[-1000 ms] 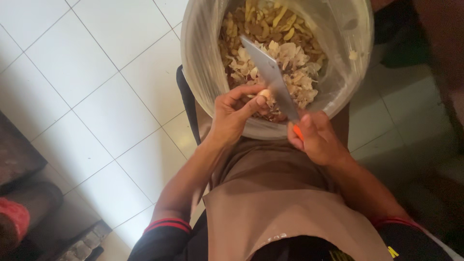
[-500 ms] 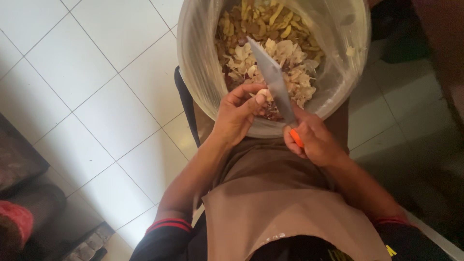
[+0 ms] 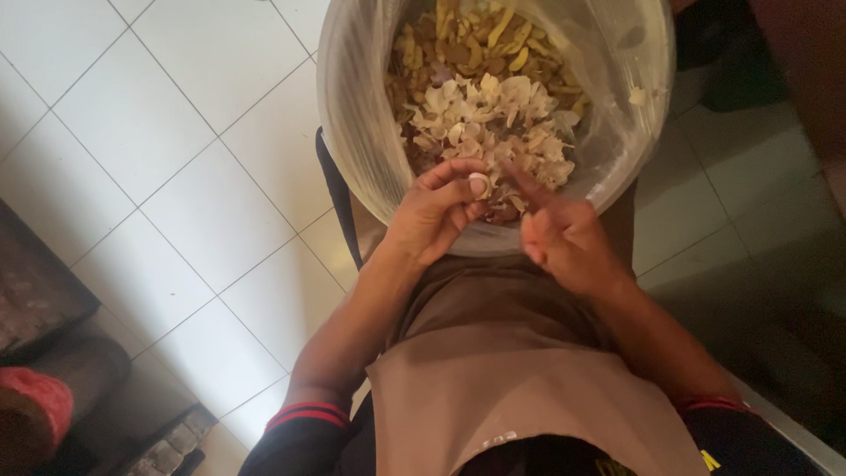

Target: The person peels garlic cloves using a knife and their hands, placing the peeled cloves into a container and the skins into a waste bin. The person handles garlic bulbs and cloves, separating them and removing the outer layers.

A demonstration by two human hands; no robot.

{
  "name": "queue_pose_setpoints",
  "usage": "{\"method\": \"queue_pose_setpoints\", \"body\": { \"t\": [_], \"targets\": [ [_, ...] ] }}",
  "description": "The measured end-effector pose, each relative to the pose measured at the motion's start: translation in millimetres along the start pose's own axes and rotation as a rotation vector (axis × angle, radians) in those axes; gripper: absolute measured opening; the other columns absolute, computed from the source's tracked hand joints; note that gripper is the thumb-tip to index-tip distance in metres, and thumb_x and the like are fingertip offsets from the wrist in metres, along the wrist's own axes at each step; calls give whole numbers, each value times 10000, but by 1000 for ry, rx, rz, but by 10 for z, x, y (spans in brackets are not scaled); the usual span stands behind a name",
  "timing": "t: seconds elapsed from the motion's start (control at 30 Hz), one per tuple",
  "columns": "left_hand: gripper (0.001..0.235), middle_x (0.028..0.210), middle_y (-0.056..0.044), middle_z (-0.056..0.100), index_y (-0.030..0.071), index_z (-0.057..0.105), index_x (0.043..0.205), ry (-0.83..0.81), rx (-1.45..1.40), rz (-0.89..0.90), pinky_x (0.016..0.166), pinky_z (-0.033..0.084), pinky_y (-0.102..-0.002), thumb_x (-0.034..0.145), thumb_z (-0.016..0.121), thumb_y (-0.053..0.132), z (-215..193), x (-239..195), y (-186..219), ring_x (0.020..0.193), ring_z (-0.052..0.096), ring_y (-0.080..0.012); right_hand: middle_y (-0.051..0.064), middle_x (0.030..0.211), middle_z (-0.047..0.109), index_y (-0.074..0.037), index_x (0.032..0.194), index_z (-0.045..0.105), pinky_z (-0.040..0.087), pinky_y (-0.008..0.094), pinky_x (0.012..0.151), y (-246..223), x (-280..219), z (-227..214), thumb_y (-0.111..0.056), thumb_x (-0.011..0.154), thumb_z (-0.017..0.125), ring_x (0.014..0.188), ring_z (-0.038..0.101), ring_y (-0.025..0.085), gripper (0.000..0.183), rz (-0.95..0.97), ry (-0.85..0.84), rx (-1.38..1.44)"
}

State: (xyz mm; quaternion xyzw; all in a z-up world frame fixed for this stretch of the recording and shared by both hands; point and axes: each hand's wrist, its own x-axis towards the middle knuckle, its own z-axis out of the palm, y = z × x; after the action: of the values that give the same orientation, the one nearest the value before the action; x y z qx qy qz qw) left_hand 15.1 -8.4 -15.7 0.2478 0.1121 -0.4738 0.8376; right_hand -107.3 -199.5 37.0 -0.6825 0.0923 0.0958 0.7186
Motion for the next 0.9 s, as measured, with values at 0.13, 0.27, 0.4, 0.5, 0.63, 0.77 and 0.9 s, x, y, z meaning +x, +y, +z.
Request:
{"method": "queue_pose_setpoints", "body": {
  "t": [0.13,0.27,0.4,0.5,0.63,0.77,0.9],
  "targets": [
    [428,1080,-63,673,-24,626,1342,2,59,32,824,568,-277,924,711,-65,36,-59,66,942,657,-139,33,591,510,87,971,500,336,254,422,80,-2,-201,-654,1081,405,453,441,100,756,218,116,37],
    [397,1123,-100,688,-49,637,1327,39,33,72,914,598,-320,939,720,-51,80,-59,67,983,687,-180,2,526,457,-27,1395,499,322,241,322,-6,8,-140,-771,929,330,365,380,72,894,222,14,86],
    [330,1169,-154,718,-64,656,1258,73,25,96,938,612,-343,934,719,-42,89,-30,12,1047,716,-230,-11,563,446,-54,1567,367,309,228,357,-186,-7,3,-777,931,316,423,357,60,964,172,-134,123],
    [313,1145,-152,725,-64,671,1252,68,44,112,897,618,-351,945,723,-31,72,-21,3,1015,722,-237,-9,563,447,-26,1531,400,312,232,361,-220,20,21,-770,940,297,420,357,65,956,172,-152,115],
    [316,1103,-154,735,-58,673,1249,90,85,103,830,615,-340,942,734,-15,72,-49,6,967,733,-239,-2,564,442,0,1429,468,305,239,358,-91,-25,-43,-760,953,290,416,346,68,914,226,-121,138],
    [321,1090,-154,733,-65,683,1261,99,112,65,805,609,-328,951,737,-5,141,-75,44,957,723,-230,9,581,467,69,1046,541,335,248,382,79,-58,-144,-741,1047,266,428,390,80,855,226,-69,140],
    [325,1081,-142,730,-54,661,1237,113,105,49,829,638,-373,922,726,-5,248,-101,57,961,734,-245,-6,556,449,-4,912,521,339,236,383,137,-101,-195,-717,1046,257,421,400,77,773,203,-99,82]
  ]
}}
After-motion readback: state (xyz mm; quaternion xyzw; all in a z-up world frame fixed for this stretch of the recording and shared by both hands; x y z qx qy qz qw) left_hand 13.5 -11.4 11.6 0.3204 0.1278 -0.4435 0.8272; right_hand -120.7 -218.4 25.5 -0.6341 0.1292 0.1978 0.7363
